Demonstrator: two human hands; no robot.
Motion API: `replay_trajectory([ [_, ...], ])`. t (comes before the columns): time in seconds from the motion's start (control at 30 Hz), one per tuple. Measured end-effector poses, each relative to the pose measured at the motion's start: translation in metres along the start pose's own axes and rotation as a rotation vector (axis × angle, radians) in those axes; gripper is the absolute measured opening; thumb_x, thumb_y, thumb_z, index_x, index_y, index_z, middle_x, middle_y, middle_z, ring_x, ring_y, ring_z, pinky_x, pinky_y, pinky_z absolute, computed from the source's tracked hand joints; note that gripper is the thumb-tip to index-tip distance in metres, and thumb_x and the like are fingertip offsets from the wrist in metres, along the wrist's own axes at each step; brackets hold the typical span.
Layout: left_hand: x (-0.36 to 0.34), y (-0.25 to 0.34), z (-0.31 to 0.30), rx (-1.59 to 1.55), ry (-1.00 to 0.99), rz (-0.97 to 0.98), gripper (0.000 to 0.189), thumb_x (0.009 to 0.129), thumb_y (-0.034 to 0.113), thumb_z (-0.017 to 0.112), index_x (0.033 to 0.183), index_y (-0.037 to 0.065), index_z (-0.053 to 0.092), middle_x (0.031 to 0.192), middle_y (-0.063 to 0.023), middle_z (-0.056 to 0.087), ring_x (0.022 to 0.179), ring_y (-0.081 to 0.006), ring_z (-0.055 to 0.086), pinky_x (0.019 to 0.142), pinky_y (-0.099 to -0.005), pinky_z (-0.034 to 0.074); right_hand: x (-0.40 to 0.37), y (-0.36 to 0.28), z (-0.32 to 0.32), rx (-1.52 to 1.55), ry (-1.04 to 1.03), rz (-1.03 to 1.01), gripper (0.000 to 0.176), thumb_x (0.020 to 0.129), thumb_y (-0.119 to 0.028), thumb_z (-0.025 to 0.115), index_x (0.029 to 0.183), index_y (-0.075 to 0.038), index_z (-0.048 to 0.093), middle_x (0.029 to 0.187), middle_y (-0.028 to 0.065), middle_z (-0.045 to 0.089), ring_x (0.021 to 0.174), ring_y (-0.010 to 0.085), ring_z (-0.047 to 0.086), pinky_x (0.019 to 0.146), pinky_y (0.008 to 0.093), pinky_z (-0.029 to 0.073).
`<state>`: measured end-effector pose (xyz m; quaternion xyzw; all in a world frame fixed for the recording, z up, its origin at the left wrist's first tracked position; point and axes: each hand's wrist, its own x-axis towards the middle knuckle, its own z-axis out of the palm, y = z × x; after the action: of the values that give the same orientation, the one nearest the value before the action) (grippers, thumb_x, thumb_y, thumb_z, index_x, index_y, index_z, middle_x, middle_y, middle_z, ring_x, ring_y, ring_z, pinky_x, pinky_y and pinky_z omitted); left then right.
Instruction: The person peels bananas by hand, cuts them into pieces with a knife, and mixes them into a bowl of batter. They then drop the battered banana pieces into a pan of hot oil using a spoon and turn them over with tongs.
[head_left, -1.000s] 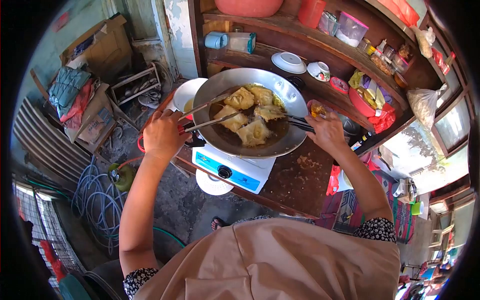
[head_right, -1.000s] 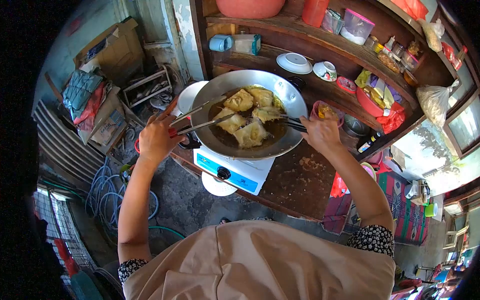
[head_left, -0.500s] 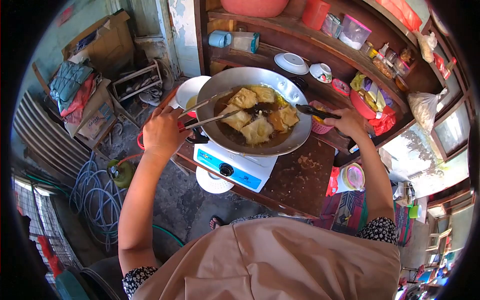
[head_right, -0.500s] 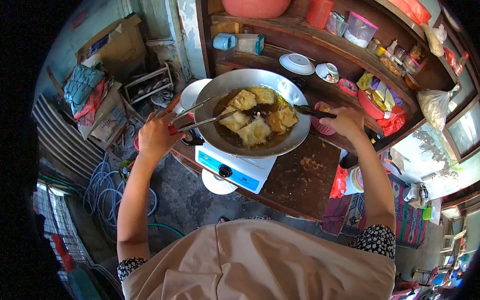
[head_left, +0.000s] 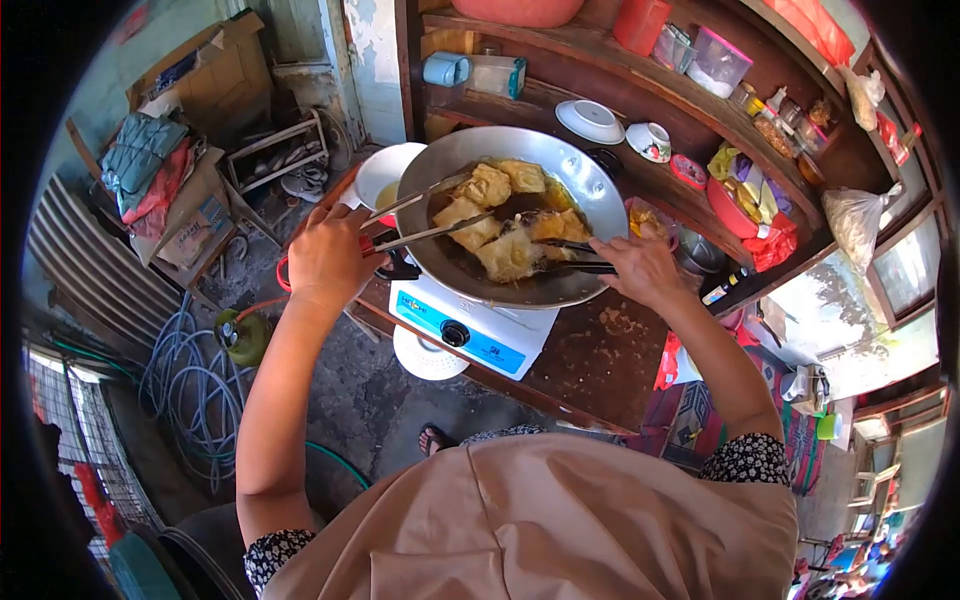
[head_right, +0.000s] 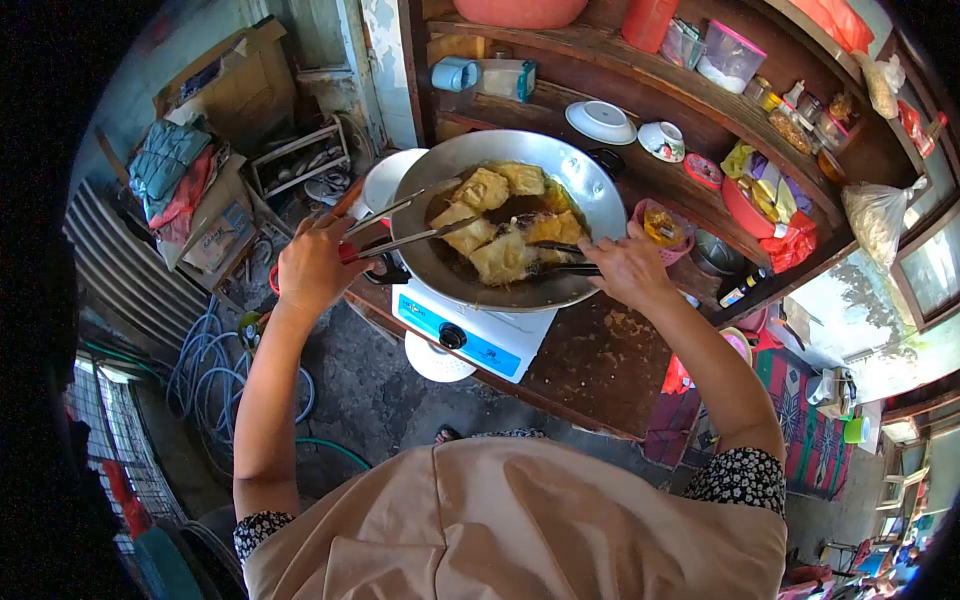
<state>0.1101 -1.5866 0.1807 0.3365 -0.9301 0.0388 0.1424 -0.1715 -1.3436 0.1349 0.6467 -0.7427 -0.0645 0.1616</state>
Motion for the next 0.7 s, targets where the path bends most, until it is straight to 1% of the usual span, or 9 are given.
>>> replay_trajectory([
  [0.03,-0.001,-0.001,0.000,-0.001,-0.007,-0.025,0.045,0.060,0.030,0.073,0.101,0.018,0.060,0.099,-0.0008,0.057,0.101,-0.0214,0.051,0.079,-0.0331,0.047,0.002,-0.002,0.000,0.007,-0.007,0.010,0.046,0.063,-0.031,0.069,0.106,-0.015,0.059,0.081,0.0035,0.061,0.073,0.0197,0.058,0.076,0.0367,0.037],
  [0.17,-0.003,-0.007,0.002,0.003,0.039,-0.017,0.045,0.060,0.030,0.073,0.102,0.018,0.060,0.099,-0.0007,0.057,0.101,-0.0213,0.051,0.078,-0.0334,0.047,0.001,-0.001,-0.021,0.100,-0.036,0.065,0.044,0.063,-0.031,0.069,0.104,-0.016,0.060,0.081,0.0042,0.062,0.074,0.0206,0.059,0.075,0.0350,0.038],
  [0.27,-0.003,-0.008,0.000,0.020,0.023,-0.030,0.044,0.060,0.030,0.073,0.101,0.018,0.061,0.099,-0.0006,0.057,0.100,-0.0212,0.051,0.076,-0.0336,0.048,0.003,0.001,-0.038,0.193,0.048,0.090,0.035,0.063,-0.029,0.071,0.096,-0.017,0.065,0.075,0.0034,0.063,0.070,0.0173,0.058,0.067,0.0304,0.039],
  [0.33,-0.003,-0.008,-0.001,0.009,0.026,-0.026,0.043,0.061,0.030,0.072,0.100,0.017,0.061,0.099,-0.0007,0.057,0.100,-0.0211,0.052,0.075,-0.0338,0.049,0.008,0.001,-0.056,0.455,-0.268,0.380,0.032,0.067,-0.027,0.070,0.095,-0.011,0.066,0.071,0.0049,0.063,0.061,0.0138,0.057,0.058,0.0273,0.041],
  [0.37,-0.003,-0.007,-0.001,0.009,0.026,-0.026,0.043,0.061,0.030,0.072,0.100,0.017,0.061,0.099,-0.0007,0.057,0.100,-0.0211,0.052,0.075,-0.0338,0.049,0.008,0.009,-0.045,0.455,-0.268,0.379,0.032,0.067,-0.027,0.070,0.095,-0.011,0.066,0.071,0.0049,0.063,0.061,0.0138,0.057,0.058,0.0273,0.041],
  [0.43,-0.003,-0.007,-0.002,0.002,0.030,-0.028,0.042,0.061,0.029,0.072,0.099,0.016,0.061,0.099,-0.0011,0.057,0.100,-0.0211,0.052,0.074,-0.0337,0.049,0.004,0.034,-0.010,0.971,-0.446,0.515,0.038,0.067,-0.037,0.068,0.093,-0.010,0.066,0.071,0.0054,0.064,0.064,0.0133,0.059,0.058,0.0276,0.044],
  [0.57,-0.004,-0.008,0.000,0.018,0.050,-0.024,0.042,0.061,0.029,0.072,0.099,0.016,0.061,0.099,-0.0016,0.057,0.100,-0.0212,0.052,0.074,-0.0338,0.049,0.002,0.047,-0.002,1.022,-0.527,0.571,0.041,0.066,-0.038,0.069,0.094,-0.008,0.066,0.068,0.0043,0.062,0.061,0.0074,0.056,0.055,0.0221,0.042],
  [0.67,-0.006,-0.008,-0.001,0.030,0.048,-0.018,0.043,0.061,0.030,0.072,0.099,0.015,0.060,0.100,-0.0018,0.057,0.100,-0.0213,0.052,0.074,-0.0339,0.049,-0.002,0.047,-0.002,0.969,-0.497,0.603,0.042,0.066,-0.042,0.068,0.094,-0.011,0.066,0.072,0.0067,0.063,0.067,0.0144,0.059,0.060,0.0275,0.044],
  [0.7,-0.006,-0.008,0.000,0.035,0.049,-0.020,0.043,0.061,0.030,0.072,0.099,0.015,0.060,0.100,-0.0018,0.057,0.100,-0.0213,0.052,0.074,-0.0339,0.049,-0.003,0.046,-0.005,0.744,-0.444,0.578,0.042,0.067,-0.044,0.066,0.094,-0.012,0.066,0.075,0.0078,0.064,0.072,0.0182,0.060,0.064,0.0303,0.044],
])
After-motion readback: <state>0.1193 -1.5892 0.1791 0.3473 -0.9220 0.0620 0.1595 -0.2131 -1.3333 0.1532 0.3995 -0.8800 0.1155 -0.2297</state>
